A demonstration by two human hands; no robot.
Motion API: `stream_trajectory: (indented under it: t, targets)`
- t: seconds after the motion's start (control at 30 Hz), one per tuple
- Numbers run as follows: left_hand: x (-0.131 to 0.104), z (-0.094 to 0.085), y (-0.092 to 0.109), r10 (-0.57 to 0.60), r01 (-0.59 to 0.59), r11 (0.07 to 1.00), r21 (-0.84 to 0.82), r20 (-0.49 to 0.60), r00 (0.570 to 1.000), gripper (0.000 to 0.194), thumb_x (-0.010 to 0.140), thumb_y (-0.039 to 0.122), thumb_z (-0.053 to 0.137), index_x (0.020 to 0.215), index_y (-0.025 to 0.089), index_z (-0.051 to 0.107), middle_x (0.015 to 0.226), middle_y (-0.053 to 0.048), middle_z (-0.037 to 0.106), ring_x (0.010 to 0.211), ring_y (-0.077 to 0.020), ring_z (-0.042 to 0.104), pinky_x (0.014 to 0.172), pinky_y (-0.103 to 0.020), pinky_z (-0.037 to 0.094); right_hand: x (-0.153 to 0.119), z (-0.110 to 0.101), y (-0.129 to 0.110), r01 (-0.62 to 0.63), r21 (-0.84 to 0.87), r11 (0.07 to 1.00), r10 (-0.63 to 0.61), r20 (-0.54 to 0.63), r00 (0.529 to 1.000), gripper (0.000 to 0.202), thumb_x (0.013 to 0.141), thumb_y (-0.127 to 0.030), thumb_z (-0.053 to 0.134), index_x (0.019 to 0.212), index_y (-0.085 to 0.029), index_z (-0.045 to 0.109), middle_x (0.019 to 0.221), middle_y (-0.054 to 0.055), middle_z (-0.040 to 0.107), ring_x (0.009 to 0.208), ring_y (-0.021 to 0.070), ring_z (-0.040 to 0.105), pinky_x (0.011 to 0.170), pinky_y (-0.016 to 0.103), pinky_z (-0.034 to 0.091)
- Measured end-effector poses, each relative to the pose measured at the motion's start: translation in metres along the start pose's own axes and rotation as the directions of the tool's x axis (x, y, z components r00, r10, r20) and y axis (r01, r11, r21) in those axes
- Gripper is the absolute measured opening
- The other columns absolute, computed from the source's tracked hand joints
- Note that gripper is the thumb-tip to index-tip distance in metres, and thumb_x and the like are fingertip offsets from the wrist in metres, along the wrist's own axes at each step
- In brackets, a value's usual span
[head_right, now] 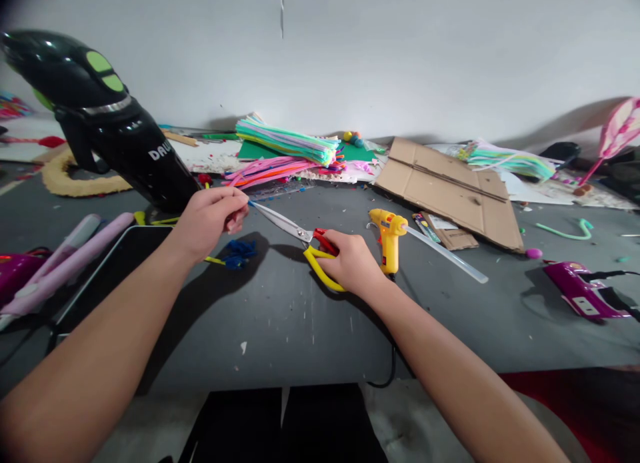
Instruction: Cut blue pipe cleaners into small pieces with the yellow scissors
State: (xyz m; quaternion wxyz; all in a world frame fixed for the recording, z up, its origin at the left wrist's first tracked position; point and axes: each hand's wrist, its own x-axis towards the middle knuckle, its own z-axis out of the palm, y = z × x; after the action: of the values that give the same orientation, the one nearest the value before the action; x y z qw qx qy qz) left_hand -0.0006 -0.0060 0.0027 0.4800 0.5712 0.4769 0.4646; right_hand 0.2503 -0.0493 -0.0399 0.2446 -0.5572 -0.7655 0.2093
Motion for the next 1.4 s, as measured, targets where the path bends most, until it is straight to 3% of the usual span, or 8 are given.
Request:
stream_trajectory:
  t: [0.3,0.7,1.4]
  targets:
    - [0.0017,-0.0017,-0.0037,0.000,0.000,0.999,-0.038,-0.011,1.000,0.021,0.078,0.022,0.060,0.059,0.016,0.053,0.049,0.003,0.042,0.043,-0.0073,0.037,0.043,-0.023,0.028,-0.0008,-0.0005,-0.0040,-0.028,0.012,1.000,0.028,-0.024,0.999,0.028,0.076,-0.036,0.065,0.066,-0.020,0.044,0.059,-0.005,0.045,0.058,0.0101,0.034,0.054,0.026,0.026]
    - [0.0007,0.0007,-0.0013,-0.002,0.002,1.000,-0.029,-0.006,1.000,0.023,0.079,0.021,0.059,0.058,0.016,0.050,0.051,0.003,0.041,0.045,-0.0070,0.037,0.044,-0.023,0.028,-0.0004,-0.0009,-0.0043,-0.014,0.003,1.000,0.014,-0.011,1.000,0.021,0.073,-0.024,0.063,0.066,-0.020,0.043,0.058,-0.006,0.043,0.058,0.0096,0.033,0.055,0.025,0.026]
    - [-0.0002,0.0022,-0.0001,-0.021,0.021,1.000,-0.015,-0.001,1.000,0.022,0.080,0.019,0.057,0.058,0.016,0.051,0.050,0.003,0.041,0.044,-0.0074,0.038,0.044,-0.023,0.028,0.0002,-0.0014,-0.0039,-0.025,0.011,1.000,0.025,0.012,1.000,0.023,0.076,-0.028,0.063,0.066,-0.019,0.044,0.059,-0.006,0.039,0.061,0.0100,0.030,0.055,0.025,0.025]
